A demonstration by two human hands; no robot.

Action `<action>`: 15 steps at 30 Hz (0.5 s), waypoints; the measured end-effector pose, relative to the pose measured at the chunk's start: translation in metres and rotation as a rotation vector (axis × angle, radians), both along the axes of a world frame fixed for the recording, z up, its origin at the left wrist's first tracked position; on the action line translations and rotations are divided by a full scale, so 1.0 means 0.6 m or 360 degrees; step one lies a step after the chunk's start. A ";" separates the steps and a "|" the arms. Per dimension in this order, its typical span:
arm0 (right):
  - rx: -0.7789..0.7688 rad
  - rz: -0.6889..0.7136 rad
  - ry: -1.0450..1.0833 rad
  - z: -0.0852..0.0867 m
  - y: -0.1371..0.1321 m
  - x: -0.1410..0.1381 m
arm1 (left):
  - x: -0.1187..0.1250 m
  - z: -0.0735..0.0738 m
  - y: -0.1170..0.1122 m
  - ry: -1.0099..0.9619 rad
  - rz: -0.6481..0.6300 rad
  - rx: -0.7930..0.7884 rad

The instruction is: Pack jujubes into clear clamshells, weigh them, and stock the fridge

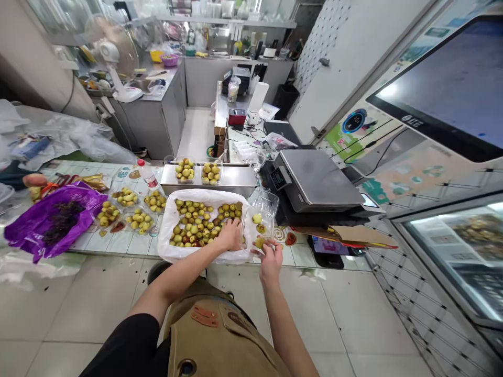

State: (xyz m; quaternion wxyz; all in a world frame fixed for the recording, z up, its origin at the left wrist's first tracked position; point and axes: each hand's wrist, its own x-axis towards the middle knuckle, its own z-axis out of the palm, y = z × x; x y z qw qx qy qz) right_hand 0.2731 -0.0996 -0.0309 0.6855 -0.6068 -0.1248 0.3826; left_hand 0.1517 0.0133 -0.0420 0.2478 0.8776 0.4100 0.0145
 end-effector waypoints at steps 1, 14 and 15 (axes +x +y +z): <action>0.0001 0.0018 0.0008 0.000 0.000 0.005 | 0.003 0.002 -0.005 0.0010 0.0039 0.0021; -0.0137 0.0326 -0.0213 -0.004 -0.022 0.055 | -0.017 0.025 -0.020 -0.0234 0.0812 0.0178; -0.0146 0.0361 -0.0247 -0.005 -0.020 0.056 | -0.025 0.030 -0.014 -0.0281 0.0930 0.0193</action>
